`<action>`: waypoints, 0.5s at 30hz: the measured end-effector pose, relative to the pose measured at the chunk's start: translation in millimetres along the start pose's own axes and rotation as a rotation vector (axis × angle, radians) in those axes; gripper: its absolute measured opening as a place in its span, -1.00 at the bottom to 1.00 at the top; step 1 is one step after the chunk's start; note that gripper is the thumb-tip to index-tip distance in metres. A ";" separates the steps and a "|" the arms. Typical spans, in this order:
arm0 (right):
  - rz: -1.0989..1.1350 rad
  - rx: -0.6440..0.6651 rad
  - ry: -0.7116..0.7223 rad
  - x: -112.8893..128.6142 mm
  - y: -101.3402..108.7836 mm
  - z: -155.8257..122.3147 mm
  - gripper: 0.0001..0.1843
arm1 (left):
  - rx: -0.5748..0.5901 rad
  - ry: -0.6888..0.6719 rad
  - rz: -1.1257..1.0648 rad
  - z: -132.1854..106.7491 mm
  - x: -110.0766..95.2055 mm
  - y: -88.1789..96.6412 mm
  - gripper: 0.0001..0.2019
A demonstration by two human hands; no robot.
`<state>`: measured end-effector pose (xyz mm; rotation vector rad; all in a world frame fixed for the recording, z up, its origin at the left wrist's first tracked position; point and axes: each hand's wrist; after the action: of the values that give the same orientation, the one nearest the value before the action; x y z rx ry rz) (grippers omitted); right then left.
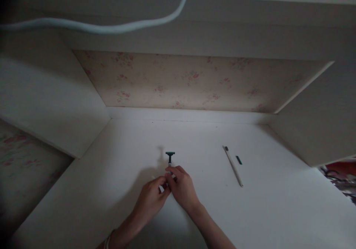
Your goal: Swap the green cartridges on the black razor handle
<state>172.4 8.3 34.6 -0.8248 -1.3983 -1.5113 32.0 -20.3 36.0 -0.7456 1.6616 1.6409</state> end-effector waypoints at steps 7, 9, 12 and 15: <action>-0.045 0.120 0.085 4.5 6.7 6.3 -0.63 | -0.029 -0.009 0.118 18.7 14.1 18.6 -0.80; -0.190 0.060 0.086 0.3 26.3 10.5 -0.61 | -0.073 0.015 0.217 27.1 24.6 29.8 -0.81; -0.524 -0.114 -0.011 -17.3 76.1 18.1 -0.64 | -0.134 0.057 0.395 42.6 44.2 52.5 -0.81; -0.937 -0.240 -0.212 -43.8 136.3 21.0 -0.65 | -0.167 0.127 0.650 58.8 62.9 76.8 -0.80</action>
<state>312.4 41.0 51.1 -0.4724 -1.9252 -2.3798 -62.8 45.4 34.3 -0.4044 2.0095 2.2337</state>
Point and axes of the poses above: each hand's wrist, its own z-axis towards the middle knuckle, its own y-axis out of the back of the hand, x = y × z, and after that the axes turned 6 degrees about -x, right-handed
